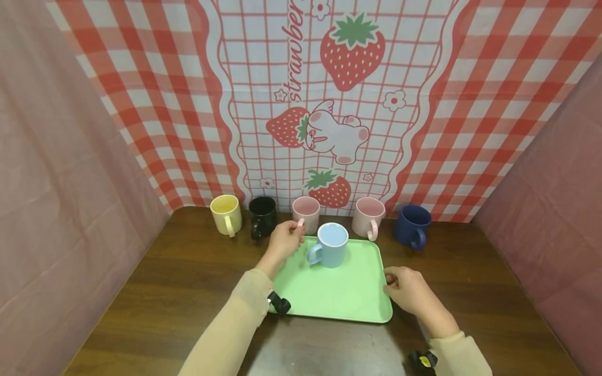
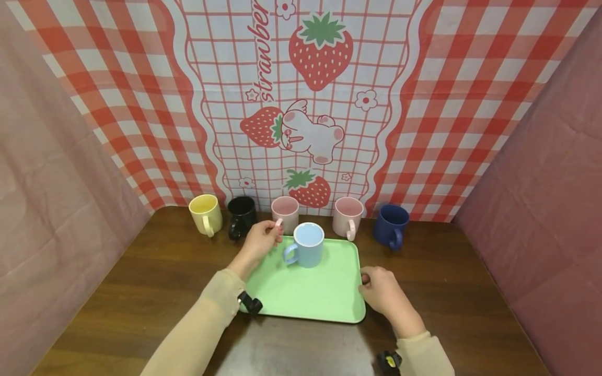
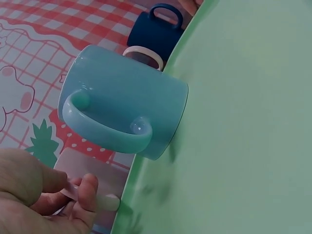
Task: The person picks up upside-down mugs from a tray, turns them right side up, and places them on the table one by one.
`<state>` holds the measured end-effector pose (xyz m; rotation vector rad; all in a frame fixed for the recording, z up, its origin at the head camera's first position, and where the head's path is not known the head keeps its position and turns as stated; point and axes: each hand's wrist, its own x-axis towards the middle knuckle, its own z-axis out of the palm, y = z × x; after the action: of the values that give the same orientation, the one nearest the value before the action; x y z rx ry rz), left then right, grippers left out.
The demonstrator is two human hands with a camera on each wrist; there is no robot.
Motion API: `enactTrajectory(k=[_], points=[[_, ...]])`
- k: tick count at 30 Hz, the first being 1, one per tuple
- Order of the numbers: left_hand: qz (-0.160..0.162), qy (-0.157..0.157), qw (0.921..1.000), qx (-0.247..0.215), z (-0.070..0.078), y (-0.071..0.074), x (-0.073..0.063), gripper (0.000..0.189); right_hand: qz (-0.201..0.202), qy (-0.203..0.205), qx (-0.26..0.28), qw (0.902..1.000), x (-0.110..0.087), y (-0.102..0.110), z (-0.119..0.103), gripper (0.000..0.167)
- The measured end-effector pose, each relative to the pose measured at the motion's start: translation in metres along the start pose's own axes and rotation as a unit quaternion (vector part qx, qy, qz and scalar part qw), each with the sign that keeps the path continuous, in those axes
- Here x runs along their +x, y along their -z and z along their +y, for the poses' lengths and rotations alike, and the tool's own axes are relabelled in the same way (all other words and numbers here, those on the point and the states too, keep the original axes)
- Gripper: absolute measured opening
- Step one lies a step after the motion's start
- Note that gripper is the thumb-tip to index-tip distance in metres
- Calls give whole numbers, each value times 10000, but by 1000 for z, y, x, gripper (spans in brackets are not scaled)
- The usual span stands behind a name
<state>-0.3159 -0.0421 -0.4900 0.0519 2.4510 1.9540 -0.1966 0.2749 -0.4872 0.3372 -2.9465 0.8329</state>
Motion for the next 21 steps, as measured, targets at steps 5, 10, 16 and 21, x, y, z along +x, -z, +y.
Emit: enactTrajectory(k=[5,10,16,21], points=[[52,-147,9988,465,1,2,-1,21,-44,-61,26,10000,0,1,-1,28],[147,-294,9948,960,2,5,-4,18,-95,-68,10,9999,0,0,-1,27],[350,-678,9849,1552,3,8,-9,21,-74,-9,-18,10000,0,0,-1,24],[478,-1034,9778,1757,3,14,-12,26,-46,22,-33,10000,0,1,-2,23]])
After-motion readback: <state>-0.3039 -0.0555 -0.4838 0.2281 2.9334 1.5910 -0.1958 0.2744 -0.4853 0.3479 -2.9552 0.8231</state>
